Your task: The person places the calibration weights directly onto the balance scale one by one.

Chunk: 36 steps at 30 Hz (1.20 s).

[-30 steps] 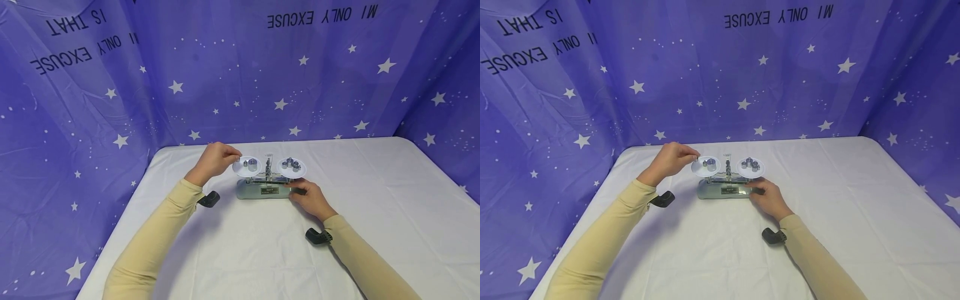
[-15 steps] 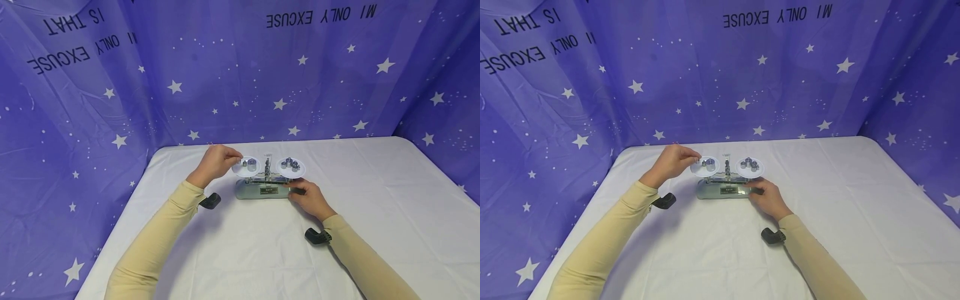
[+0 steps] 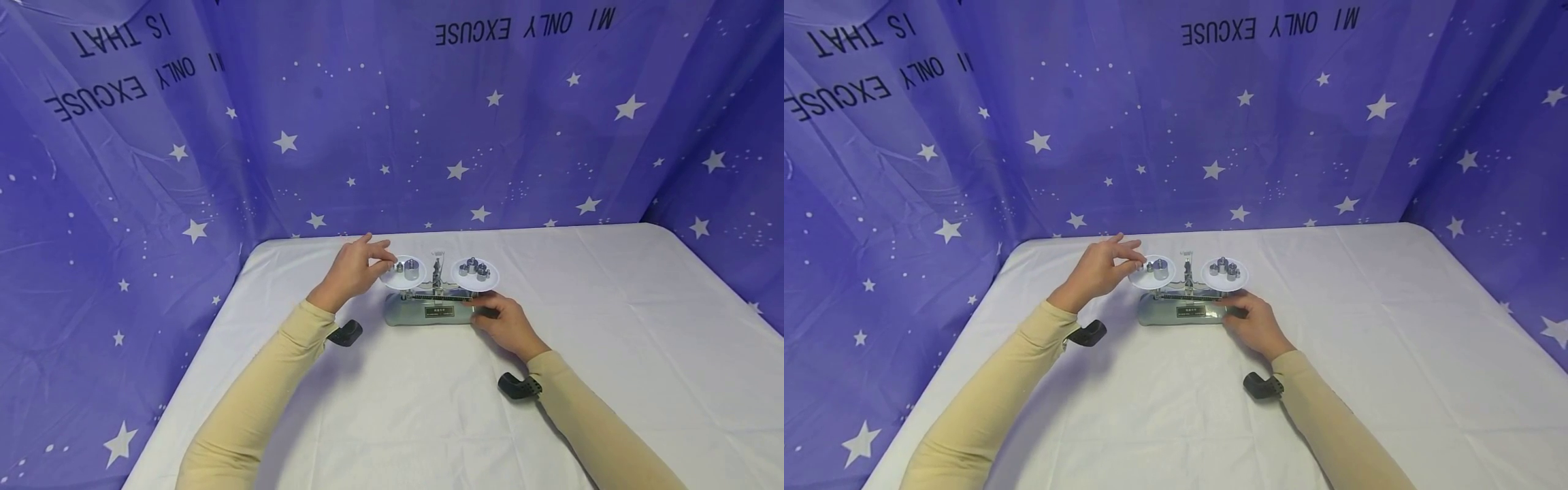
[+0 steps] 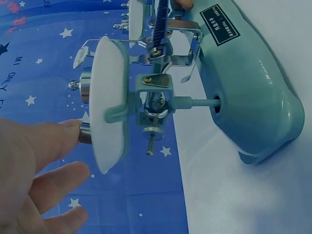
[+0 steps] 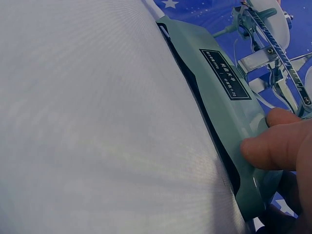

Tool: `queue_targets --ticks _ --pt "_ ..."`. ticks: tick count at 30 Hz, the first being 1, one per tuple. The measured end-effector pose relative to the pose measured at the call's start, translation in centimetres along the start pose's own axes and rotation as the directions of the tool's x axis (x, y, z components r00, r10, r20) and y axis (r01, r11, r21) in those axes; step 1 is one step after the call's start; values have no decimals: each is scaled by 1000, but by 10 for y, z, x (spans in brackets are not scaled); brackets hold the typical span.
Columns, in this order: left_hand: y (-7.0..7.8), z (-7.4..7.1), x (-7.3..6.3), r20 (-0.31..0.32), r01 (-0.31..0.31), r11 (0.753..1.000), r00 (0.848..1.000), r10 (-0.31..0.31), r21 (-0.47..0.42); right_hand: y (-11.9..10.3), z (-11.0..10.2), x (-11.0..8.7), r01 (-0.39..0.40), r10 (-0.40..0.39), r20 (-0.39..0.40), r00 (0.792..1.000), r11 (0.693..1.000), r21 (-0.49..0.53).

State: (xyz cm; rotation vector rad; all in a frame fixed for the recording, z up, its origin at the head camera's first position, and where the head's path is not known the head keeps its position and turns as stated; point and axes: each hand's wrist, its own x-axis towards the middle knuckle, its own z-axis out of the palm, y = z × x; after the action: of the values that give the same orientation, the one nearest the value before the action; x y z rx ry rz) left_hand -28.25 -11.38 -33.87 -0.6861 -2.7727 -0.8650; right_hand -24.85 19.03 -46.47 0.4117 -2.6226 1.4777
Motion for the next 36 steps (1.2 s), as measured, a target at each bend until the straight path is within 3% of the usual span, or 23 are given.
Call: queue_targets --ticks 18,36 --pt "-6 12 -4 -22 -4 1000 1000 4 7 0 0 0 1 -1 -7 1000 1000 7" --pt "-3 16 -3 3 18 1000 1000 -18 -6 -1 -1 0 7 -7 8 1000 1000 22"
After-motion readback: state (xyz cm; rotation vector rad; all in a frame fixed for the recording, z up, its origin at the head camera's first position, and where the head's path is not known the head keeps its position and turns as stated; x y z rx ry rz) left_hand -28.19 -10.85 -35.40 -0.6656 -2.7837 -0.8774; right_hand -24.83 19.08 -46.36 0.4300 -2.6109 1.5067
